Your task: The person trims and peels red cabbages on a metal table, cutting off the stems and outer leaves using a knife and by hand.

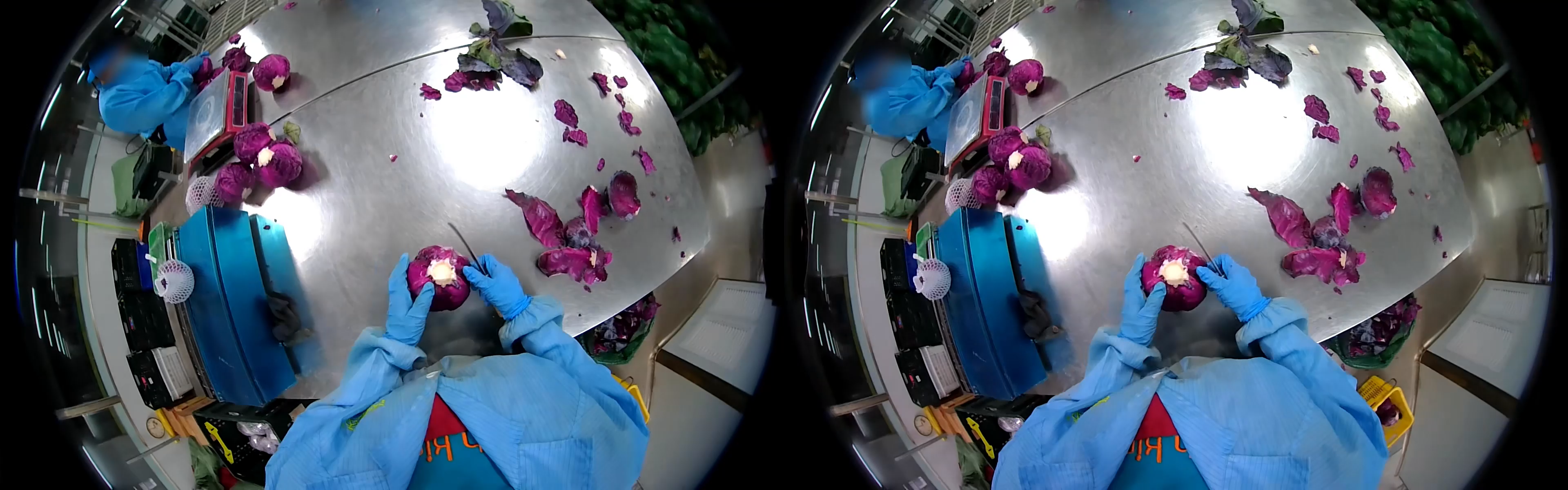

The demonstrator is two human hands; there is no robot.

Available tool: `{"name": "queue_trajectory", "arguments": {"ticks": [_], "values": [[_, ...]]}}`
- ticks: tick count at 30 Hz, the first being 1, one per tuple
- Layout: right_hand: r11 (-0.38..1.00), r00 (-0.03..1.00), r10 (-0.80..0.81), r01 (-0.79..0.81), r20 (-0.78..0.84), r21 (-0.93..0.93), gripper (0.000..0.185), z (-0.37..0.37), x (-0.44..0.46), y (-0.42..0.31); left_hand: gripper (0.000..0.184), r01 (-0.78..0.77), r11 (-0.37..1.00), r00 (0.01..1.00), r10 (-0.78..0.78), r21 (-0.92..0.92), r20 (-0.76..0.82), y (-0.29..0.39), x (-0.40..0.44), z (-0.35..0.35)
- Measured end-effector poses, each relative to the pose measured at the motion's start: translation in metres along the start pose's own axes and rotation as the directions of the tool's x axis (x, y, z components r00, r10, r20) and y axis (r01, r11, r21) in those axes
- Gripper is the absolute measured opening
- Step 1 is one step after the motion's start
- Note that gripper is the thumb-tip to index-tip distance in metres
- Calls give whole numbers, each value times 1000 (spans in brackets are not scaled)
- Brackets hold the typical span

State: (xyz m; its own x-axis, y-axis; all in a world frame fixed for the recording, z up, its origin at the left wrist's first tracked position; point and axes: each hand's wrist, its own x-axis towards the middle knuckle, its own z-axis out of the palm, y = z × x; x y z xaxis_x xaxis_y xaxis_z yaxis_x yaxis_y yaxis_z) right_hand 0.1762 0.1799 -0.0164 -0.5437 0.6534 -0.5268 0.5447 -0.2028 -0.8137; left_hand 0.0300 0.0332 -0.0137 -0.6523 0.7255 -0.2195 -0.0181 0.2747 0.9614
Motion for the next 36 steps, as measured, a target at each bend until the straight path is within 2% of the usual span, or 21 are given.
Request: {"name": "queue_trajectory", "arguments": {"ticks": [1,3,4,7,9,12,15,18,21,24,27,30,31,32,33,36], "values": [[998,999,37,-36,30,-41,48,-3,-5,-4,96,-40,999,999,40,5,-23,0,2,5],[987,991,112,-102,78,-122,51,-10,-15,-14,106,-196,933,980,197,303,25,10,4,11],[990,994,83,-73,72,-124,52,-12,-18,-13,111,-271,855,961,270,441,67,14,6,15],[984,998,-60,61,12,-169,53,-11,-25,-5,121,-257,803,965,248,538,92,19,13,25],[942,975,-214,189,-63,-278,53,-11,-26,6,118,-285,813,958,255,507,130,22,15,28],[857,934,-356,316,-23,-406,52,-16,-24,7,116,-291,821,956,262,492,129,19,15,30],[873,947,-314,317,71,-371,52,-21,-8,13,113,-338,768,940,307,544,150,22,19,30],[833,928,-359,367,101,-415,52,-28,5,14,111,-341,747,936,325,571,134,26,20,34],[797,935,-339,343,102,-498,54,-30,11,7,111,-304,763,949,292,570,115,28,20,38],[789,967,-247,240,66,-566,57,-22,12,-4,111,-260,780,963,251,569,95,29,21,41],[789,957,-287,265,49,-554,60,-16,11,-7,111,-229,798,972,216,558,90,29,23,42],[869,945,-306,226,-118,-440,62,-1,13,5,112,-200,798,979,187,569,82,33,26,43],[964,966,-165,116,-198,-238,63,4,13,8,112,-208,781,976,201,589,79,33,26,45],[1000,970,-9,4,-243,-20,64,8,14,11,112,-214,765,974,214,608,74,33,25,47],[975,956,151,-101,-253,200,65,10,14,12,112,-238,768,967,243,594,74,31,22,46],[932,938,270,-198,-217,304,63,-23,21,21,112,-295,782,949,307,549,72,23,13,38]]}}
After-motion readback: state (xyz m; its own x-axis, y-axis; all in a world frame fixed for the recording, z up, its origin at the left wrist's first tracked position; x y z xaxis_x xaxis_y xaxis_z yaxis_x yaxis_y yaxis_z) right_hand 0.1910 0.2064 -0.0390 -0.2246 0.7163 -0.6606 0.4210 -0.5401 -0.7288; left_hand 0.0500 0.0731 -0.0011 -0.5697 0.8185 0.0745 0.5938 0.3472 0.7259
